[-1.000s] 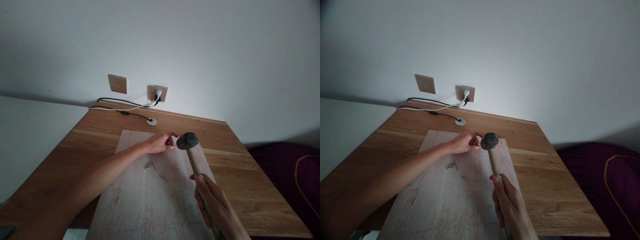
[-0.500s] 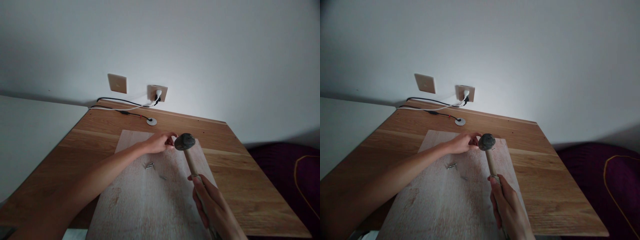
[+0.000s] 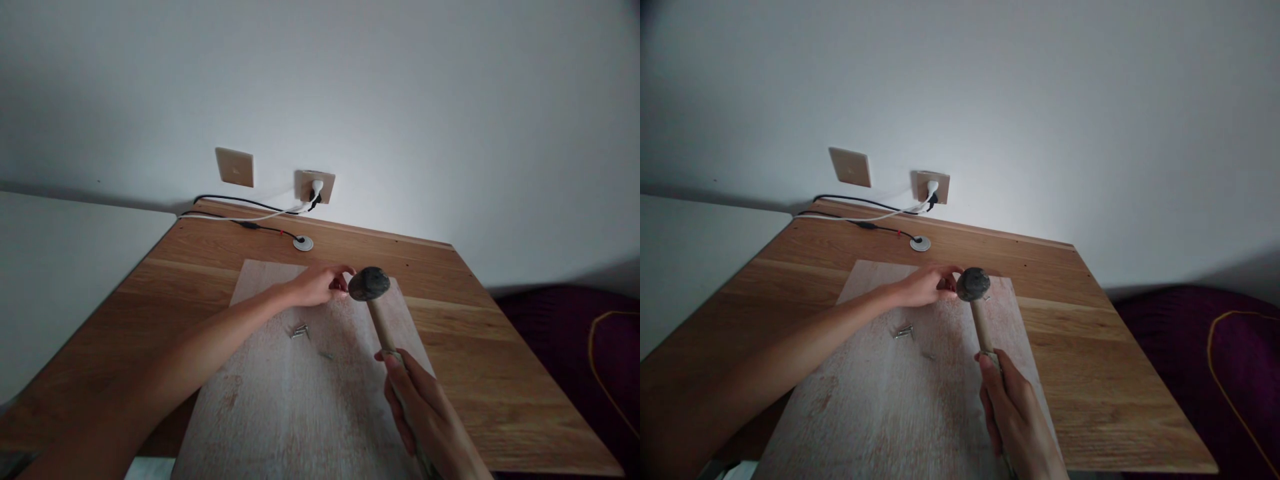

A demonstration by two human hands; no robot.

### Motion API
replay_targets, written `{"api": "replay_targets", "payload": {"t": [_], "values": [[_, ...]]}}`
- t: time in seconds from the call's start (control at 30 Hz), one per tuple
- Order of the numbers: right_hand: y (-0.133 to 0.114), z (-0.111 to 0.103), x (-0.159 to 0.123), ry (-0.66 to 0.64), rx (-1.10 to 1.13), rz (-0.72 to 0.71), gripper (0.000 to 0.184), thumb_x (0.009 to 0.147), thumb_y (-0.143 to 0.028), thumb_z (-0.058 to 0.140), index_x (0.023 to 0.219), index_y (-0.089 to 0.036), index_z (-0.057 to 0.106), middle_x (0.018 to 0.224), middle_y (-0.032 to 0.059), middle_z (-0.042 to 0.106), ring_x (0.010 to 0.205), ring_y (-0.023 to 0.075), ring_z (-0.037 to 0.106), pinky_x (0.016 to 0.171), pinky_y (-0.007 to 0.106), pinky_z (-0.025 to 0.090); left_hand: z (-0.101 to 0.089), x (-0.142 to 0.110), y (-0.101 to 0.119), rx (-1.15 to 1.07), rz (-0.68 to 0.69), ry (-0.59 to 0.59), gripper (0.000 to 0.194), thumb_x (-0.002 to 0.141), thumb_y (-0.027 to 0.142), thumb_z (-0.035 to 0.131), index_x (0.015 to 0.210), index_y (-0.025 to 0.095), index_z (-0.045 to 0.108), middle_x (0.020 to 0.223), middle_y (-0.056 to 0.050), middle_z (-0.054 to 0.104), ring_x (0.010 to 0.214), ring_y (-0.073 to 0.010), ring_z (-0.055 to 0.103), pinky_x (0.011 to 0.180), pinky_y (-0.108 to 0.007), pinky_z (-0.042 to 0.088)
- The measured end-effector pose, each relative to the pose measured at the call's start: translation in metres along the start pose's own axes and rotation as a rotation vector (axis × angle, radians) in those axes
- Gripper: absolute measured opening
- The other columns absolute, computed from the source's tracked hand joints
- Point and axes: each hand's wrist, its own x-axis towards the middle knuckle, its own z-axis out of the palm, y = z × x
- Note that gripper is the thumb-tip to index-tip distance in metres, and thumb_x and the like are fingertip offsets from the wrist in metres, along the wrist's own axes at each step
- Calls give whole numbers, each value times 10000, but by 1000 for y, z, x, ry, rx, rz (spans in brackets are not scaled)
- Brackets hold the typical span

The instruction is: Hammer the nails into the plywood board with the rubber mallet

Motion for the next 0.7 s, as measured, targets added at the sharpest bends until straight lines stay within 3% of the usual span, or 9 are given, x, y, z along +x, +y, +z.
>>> {"api": "replay_targets", "payload": {"t": [0.23,0.43,0.7], "values": [[0,0,1,-42,-3,23,637,966,-865,510,1011,-231,535,575,-126,470,365,42,369,355,159,282,2,0,-3,-5,-2,-11,501,870,4,745,1327,202,692,973,-20,833,878,-161,773,809,-251,522],[-2,-2,-1,-23,-8,12,679,975,-862,493,1154,-210,554,575,-132,482,357,41,348,355,158,274,1,0,-4,-23,17,-8,506,875,42,784,1341,210,679,996,-18,832,897,-166,777,842,-262,522],[2,0,-1,-39,16,21,640,992,-828,507,1124,-205,571,538,-144,433,370,46,310,349,153,266,2,0,-6,-47,32,3,481,871,20,751,1309,203,683,939,-9,828,836,-154,767,813,-258,522]]}}
